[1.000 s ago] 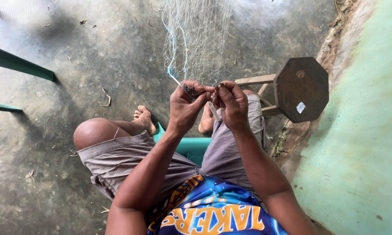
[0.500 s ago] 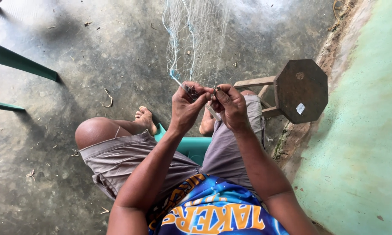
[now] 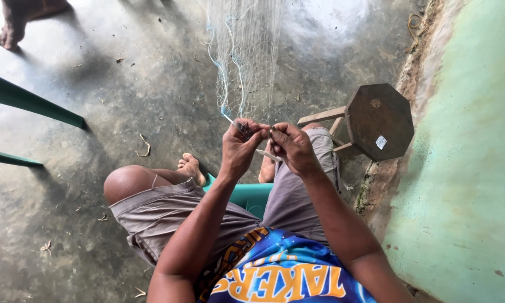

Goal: The person sits on a plastic stool and repairs a fishing net by hand. They use a small white tool to thread and tie sections of the net, repeatedly picking up and placing the tool on a nearby wooden stool.

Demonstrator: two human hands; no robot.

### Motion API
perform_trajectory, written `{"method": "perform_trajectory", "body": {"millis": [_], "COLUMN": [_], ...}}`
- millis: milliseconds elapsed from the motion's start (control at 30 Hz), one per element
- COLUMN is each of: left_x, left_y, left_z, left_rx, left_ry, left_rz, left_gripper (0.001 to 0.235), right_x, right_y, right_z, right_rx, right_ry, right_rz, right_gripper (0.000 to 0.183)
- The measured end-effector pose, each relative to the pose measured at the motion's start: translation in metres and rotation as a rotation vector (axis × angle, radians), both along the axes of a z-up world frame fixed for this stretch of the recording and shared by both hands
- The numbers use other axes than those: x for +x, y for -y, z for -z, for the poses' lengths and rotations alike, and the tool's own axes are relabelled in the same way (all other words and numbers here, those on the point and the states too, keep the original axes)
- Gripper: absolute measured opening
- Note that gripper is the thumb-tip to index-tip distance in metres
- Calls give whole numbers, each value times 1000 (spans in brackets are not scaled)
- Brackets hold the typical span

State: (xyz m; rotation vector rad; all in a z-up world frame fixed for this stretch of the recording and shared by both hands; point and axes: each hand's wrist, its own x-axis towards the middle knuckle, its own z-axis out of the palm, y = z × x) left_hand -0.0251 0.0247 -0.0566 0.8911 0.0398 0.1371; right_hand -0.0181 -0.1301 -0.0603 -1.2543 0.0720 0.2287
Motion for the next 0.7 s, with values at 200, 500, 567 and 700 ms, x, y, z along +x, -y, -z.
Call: {"method": "perform_trajectory", "body": {"millis": [200,500,567,700], "left_x": [2,12,14,15], "left_y": [-14,-43,-48,-53], "left_z": [-7,10,10,17], "left_rx": [-58,-442,-440,-446], "left_ry": [-20,-161,-148,-137], "left_rz": [-49,8,8,-7], "left_gripper": [26,26,24,23], "right_x": [-2,11,23,37], "right_y": [19,102,128,170], "right_z": [-15,-161,-174,-202], "right_rx": [-18,-24,50,44], "right_ry": [-93,198,177,206], "right_rz": [94,107,150,288], "right_gripper": [6,17,11,9]}}
